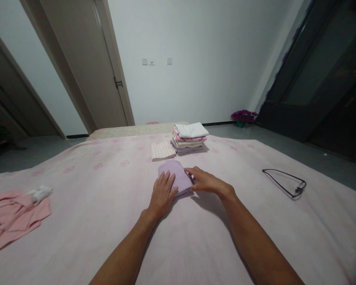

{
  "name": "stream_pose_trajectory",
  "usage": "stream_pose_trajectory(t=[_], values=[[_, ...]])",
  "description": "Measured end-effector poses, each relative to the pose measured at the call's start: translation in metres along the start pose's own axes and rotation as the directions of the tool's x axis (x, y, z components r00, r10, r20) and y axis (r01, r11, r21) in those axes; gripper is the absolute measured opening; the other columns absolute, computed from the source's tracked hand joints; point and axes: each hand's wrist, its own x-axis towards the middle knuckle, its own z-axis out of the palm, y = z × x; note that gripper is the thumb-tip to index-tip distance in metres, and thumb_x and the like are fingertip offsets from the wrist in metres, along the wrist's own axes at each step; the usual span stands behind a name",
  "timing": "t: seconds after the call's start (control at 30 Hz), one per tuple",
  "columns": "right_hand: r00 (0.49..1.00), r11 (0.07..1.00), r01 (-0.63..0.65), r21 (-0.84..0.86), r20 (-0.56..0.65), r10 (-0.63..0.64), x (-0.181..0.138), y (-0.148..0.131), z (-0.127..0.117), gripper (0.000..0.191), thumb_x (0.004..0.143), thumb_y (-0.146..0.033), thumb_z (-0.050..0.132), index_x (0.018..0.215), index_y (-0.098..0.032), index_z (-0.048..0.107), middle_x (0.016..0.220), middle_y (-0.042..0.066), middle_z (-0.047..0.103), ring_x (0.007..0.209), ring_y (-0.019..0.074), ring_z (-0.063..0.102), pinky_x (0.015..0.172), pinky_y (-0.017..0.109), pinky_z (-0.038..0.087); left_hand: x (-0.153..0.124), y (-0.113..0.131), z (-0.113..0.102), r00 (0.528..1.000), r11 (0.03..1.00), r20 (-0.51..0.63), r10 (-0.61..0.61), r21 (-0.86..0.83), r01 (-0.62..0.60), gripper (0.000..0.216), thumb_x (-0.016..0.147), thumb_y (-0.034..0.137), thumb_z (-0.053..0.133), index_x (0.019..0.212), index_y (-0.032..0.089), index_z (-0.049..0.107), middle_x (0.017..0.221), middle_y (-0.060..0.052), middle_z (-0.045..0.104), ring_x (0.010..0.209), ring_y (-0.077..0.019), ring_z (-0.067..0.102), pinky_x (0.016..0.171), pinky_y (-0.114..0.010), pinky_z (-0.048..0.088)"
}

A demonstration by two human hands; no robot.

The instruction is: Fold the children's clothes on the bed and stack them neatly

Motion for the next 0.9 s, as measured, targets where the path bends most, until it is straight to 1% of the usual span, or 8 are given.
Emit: stream_pose_trajectory(t=[0.1, 0.23, 0.3, 0.4, 0.5, 0.6, 0.77, 0.9], values=[[0.999, 0.994, 0.021, -0.110, 0.033, -0.018, 0.000, -0.010, 0.005, 0.079, 0.070, -0.011, 0.067, 0.146, -0.016, 0.047, 0.125, 0.015, 0.059, 0.111, 0.0271, 0.057, 0.095, 0.034, 0.044, 0.000, -0.004, 0.004, 1.000, 1.000, -0.010, 0.018, -0.003, -0.018, 0.053, 0.103, 0.041, 0.038, 0.152, 0.021, 0.039, 0.162, -0.015, 0.032, 0.153, -0.0315, 0.019, 0.118, -0.061, 0.026], [0.999, 0.989, 0.040, -0.140, 0.042, -0.035, -0.001, -0.016, 0.006, 0.071, 0.081, -0.013, 0.054, 0.151, -0.013, 0.041, 0.134, 0.017, 0.057, 0.122, 0.0272, 0.053, 0.104, 0.036, 0.039, 0.001, -0.006, 0.005, 0.999, 0.999, -0.011, 0.036, 0.017, -0.036, 0.053, 0.103, 0.043, 0.037, 0.151, 0.022, 0.040, 0.162, -0.015, 0.034, 0.153, -0.0319, 0.020, 0.118, -0.060, 0.028], [1.000, 0.985, 0.012, -0.174, 0.028, -0.007, -0.002, -0.021, 0.007, 0.063, 0.088, -0.017, 0.046, 0.151, -0.013, 0.040, 0.137, 0.018, 0.056, 0.123, 0.0273, 0.054, 0.104, 0.037, 0.039, 0.001, -0.006, 0.005, 0.999, 0.998, -0.016, 0.043, 0.035, -0.043, 0.052, 0.103, 0.042, 0.037, 0.151, 0.022, 0.041, 0.161, -0.014, 0.034, 0.153, -0.0323, 0.021, 0.117, -0.059, 0.029], [0.997, 0.959, -0.076, -0.274, -0.029, 0.070, -0.004, -0.033, 0.013, 0.058, 0.094, -0.025, 0.040, 0.151, -0.016, 0.038, 0.135, 0.019, 0.057, 0.117, 0.0291, 0.059, 0.096, 0.039, 0.043, 0.001, -0.005, 0.005, 0.998, 0.997, -0.028, 0.053, 0.052, -0.051, 0.051, 0.103, 0.042, 0.038, 0.151, 0.023, 0.041, 0.161, -0.014, 0.036, 0.152, -0.0327, 0.023, 0.117, -0.058, 0.031], [0.983, 0.912, -0.181, -0.369, -0.103, 0.153, -0.004, -0.047, 0.021, 0.059, 0.093, -0.025, 0.044, 0.152, -0.020, 0.035, 0.130, 0.018, 0.059, 0.110, 0.0298, 0.063, 0.088, 0.038, 0.046, 0.001, -0.001, 0.003, 0.998, 0.996, -0.030, 0.048, 0.070, -0.046, 0.051, 0.103, 0.042, 0.039, 0.151, 0.024, 0.041, 0.160, -0.013, 0.037, 0.151, -0.0336, 0.024, 0.115, -0.059, 0.031], [0.969, 0.886, -0.240, -0.396, -0.145, 0.198, -0.004, -0.053, 0.027, 0.059, 0.092, -0.016, 0.044, 0.150, -0.018, 0.035, 0.126, 0.019, 0.062, 0.105, 0.0295, 0.065, 0.085, 0.037, 0.046, 0.000, 0.004, -0.003, 1.000, 0.995, 0.002, 0.013, 0.099, -0.014, 0.051, 0.103, 0.040, 0.039, 0.151, 0.025, 0.041, 0.161, -0.013, 0.035, 0.151, -0.0340, 0.024, 0.116, -0.060, 0.030], [0.977, 0.926, -0.211, -0.314, -0.107, 0.186, -0.006, -0.040, 0.021, 0.062, 0.086, -0.011, 0.049, 0.147, -0.019, 0.042, 0.132, 0.021, 0.060, 0.110, 0.0328, 0.063, 0.088, 0.039, 0.045, 0.000, 0.012, -0.011, 0.998, 0.992, 0.056, -0.029, 0.120, 0.022, 0.053, 0.102, 0.043, 0.042, 0.152, 0.028, 0.041, 0.162, -0.011, 0.034, 0.151, -0.0339, 0.024, 0.117, -0.061, 0.025], [0.986, 0.964, -0.165, -0.208, -0.038, 0.160, -0.008, -0.024, 0.004, 0.069, 0.078, -0.015, 0.058, 0.145, -0.027, 0.047, 0.138, 0.011, 0.059, 0.111, 0.0281, 0.063, 0.089, 0.035, 0.045, 0.000, 0.014, -0.012, 0.997, 0.992, 0.074, -0.034, 0.122, 0.025, 0.053, 0.100, 0.043, 0.046, 0.151, 0.030, 0.044, 0.162, -0.011, 0.034, 0.151, -0.0354, 0.024, 0.117, -0.062, 0.025]])
